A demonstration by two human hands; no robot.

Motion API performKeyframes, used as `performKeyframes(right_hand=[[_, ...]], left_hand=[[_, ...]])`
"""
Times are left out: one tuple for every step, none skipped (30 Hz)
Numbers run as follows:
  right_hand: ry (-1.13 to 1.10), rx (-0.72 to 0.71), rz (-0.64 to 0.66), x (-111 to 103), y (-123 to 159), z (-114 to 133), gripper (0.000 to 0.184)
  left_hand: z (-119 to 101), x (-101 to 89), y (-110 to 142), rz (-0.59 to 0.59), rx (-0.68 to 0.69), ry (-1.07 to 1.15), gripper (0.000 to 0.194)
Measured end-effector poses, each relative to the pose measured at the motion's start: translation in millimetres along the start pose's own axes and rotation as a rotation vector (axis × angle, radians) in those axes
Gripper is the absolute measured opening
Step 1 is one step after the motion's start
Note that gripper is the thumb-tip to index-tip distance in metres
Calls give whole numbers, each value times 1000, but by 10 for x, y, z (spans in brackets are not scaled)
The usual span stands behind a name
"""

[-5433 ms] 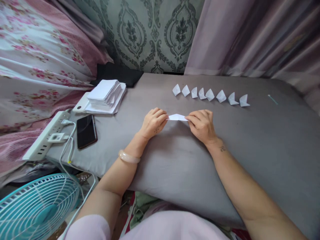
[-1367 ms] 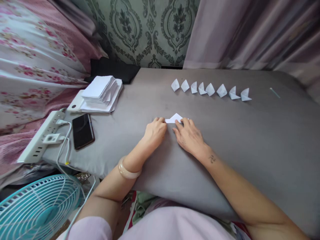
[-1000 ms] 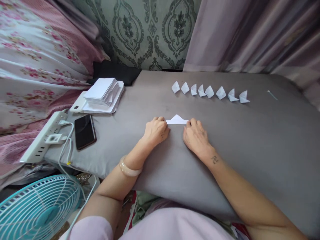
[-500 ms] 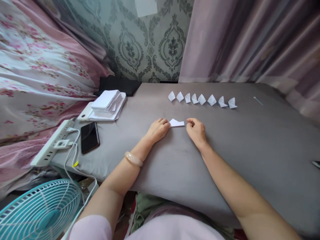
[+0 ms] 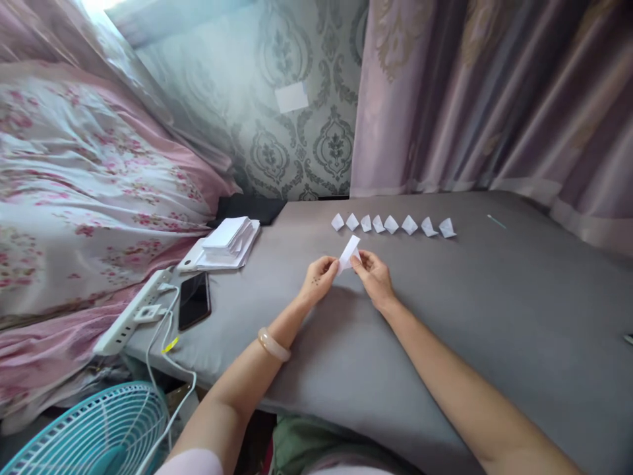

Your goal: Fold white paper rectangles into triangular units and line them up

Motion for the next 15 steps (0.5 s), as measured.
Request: performKeyframes(right_hand=[[3,-24,-15,-11,-4,4,49],[17,-50,-22,-27,-11,7,46],[39,-76,-21,-45,-18,12,44],[65,-97,-14,-63,-25,18,41],[92,-114,-2,-77,-29,27,40],[119,-128,11,-88,-31,37,38],[145,-140,22,-94,-29,49,37],[171,-153,32,-97,-24,64,36],[201,-167,41,-97,-18,78,35],[233,-181,46,-97,-11,92,35],[269,-196,49,-96,-4,104,34],[307,-214,49,-96,3,115,34],[343,-240,42,-98,10,125,34],[376,-275,31,-100,18,134,35],[406,-315,17,-101,28,142,35]], left_hand=[[-35,26,2,27,-13,12,31],[-73,46,-1,50,-30,35,31],[-113,58,-10,61,-47,73,32],[-156,63,-23,56,-63,123,34],[-197,63,-39,38,-76,180,36],[-233,61,-58,14,-87,237,38],[-262,62,-77,-6,-95,284,39],[-281,65,-95,-22,-102,324,39],[-288,72,-112,-33,-110,360,38],[-285,82,-125,-40,-119,394,37],[-272,95,-135,-40,-131,427,35],[-254,109,-142,-38,-143,455,34],[-233,120,-144,-37,-151,475,33],[-211,128,-143,-44,-154,486,32],[-192,130,-139,-60,-154,487,31]])
Point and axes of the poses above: each hand's wrist, its own y-axis away from the middle knuckle, its own x-axis out of the palm, z = x × y, the point moved 3 cm from there along -y, towards the middle knuckle, and after that the axes turned 6 degrees about -y, right-handed, at the moved point
